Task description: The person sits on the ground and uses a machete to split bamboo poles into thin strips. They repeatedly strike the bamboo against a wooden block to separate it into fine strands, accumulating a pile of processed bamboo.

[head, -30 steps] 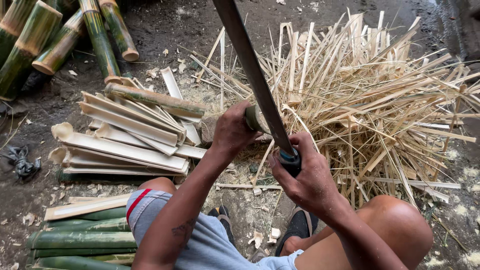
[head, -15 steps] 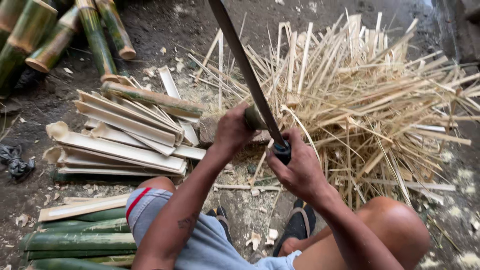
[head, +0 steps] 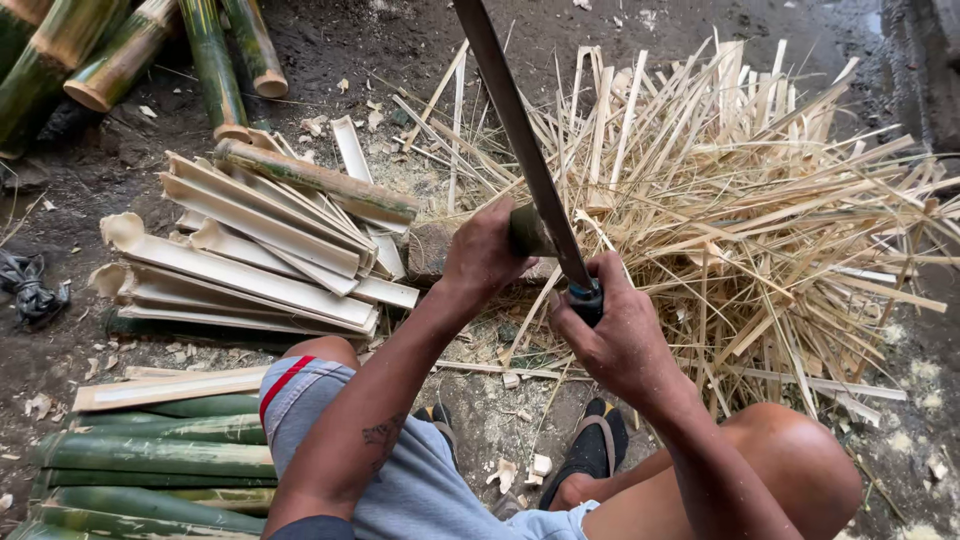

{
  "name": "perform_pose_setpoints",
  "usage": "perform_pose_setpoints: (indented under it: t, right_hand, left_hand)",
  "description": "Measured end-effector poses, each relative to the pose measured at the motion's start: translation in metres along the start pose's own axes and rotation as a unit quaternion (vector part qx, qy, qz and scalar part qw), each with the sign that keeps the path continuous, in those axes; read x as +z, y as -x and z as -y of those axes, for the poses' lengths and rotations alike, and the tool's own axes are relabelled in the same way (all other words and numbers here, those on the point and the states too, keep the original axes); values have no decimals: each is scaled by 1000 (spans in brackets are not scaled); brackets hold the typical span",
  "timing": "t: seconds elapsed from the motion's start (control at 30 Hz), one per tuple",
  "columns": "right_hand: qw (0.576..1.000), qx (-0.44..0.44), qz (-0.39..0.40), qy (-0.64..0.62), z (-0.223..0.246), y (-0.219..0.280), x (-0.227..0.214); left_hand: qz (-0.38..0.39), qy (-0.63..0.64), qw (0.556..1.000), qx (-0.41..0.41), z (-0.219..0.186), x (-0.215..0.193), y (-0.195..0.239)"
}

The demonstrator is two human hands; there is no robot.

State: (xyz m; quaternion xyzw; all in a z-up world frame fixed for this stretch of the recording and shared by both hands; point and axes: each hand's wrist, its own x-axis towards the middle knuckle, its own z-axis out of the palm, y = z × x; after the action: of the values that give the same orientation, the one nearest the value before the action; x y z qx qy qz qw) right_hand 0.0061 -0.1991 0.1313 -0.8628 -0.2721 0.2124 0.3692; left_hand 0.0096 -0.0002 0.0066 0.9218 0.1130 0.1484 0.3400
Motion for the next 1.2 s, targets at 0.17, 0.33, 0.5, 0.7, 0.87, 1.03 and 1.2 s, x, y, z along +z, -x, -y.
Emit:
perform_pose_setpoints:
  t: [0.17,0.33,0.5,0.7,0.87,1.03,1.2]
  right_hand:
    - [999,21,-2,36,24,7,-18]
    - [999,9,28,46,-1,-33,4]
    - [998,10,38,41,-13,-9,-8]
    - [994,-46,36,88,1,-36,4]
    - [981,122,137,62,-75,-104,86]
    - [985,108,133,28,-130,-97,83]
    - [984,100,135,51,-141,-104,146]
  left_hand:
    - [-99,-138,982,81,-15,-28,7]
    - [139,-263,937,-185,-42,-116,13]
    - [-385,-155,853,318,-81,-178,-61]
    - [-351,-64,863,359,-11,-125,-118]
    - [-12,-281,957,73,82,-47,-108]
    - [-274,-98,928,232,137,5,-134]
    - [-31,-215,971,104,163,37,-90]
